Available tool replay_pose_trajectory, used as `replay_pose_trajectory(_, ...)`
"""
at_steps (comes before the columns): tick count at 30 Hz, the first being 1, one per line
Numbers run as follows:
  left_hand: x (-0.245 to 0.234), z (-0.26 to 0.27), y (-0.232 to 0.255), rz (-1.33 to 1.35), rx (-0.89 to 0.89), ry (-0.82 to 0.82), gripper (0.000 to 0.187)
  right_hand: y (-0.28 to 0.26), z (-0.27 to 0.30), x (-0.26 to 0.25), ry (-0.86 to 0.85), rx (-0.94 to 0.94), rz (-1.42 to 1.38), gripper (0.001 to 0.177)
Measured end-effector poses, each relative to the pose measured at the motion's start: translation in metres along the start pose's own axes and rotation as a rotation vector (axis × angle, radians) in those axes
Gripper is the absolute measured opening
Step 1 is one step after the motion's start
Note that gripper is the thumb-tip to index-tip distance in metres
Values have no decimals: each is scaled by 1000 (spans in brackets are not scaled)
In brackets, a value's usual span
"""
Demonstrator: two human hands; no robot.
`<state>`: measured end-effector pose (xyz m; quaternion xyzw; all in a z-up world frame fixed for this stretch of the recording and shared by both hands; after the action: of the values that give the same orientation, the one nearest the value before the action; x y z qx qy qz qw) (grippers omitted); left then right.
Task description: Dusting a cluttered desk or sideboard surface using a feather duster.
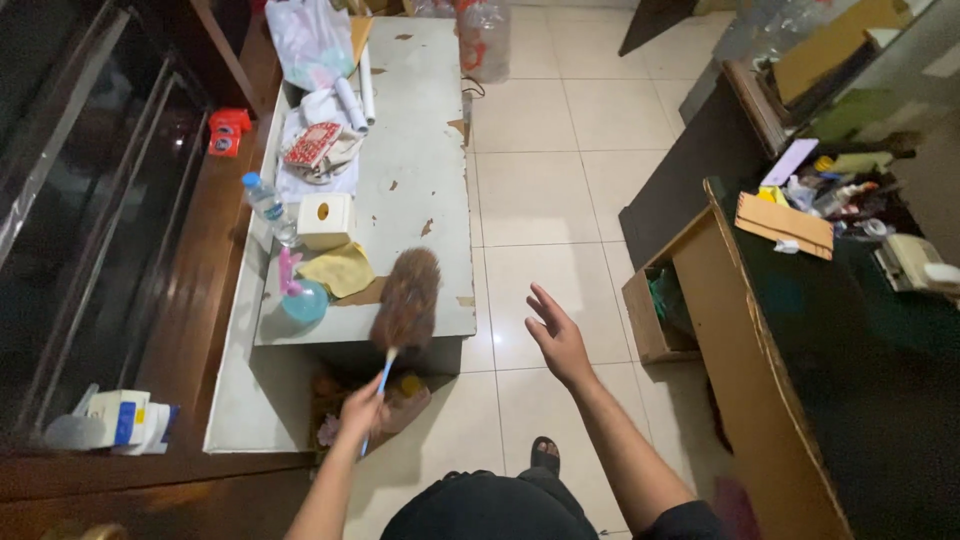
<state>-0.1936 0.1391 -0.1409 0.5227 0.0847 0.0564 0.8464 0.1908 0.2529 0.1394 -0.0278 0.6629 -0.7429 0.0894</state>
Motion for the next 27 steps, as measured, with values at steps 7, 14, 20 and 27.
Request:
replay_pose_trajectory(7,35,-75,36,110,-18,-14,44,3,23,7,14,52,59,59)
replay_pose_trajectory(14,11,37,-20,-20,-53,43,47,30,28,0,-31,81,-35,59)
replay_pose_trajectory(20,-23,110,-91,89,-140,95,49,53,22,-8,-98,132,-65,58)
replay_pose_trajectory(27,46,49,-36,132,-30,130,46,50,25,-46,-149,176,-26,56)
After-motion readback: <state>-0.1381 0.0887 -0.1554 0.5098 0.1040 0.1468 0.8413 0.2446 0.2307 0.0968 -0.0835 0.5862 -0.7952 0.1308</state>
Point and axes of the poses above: each hand's wrist, its own z-axis away from the middle knuckle, its own x-axis out of the palm, y = z × x, the point moved 8 cm from there along -z, towards the middle knuckle, and after that the axes turned 11 degrees about x, right-handed, at the moved point
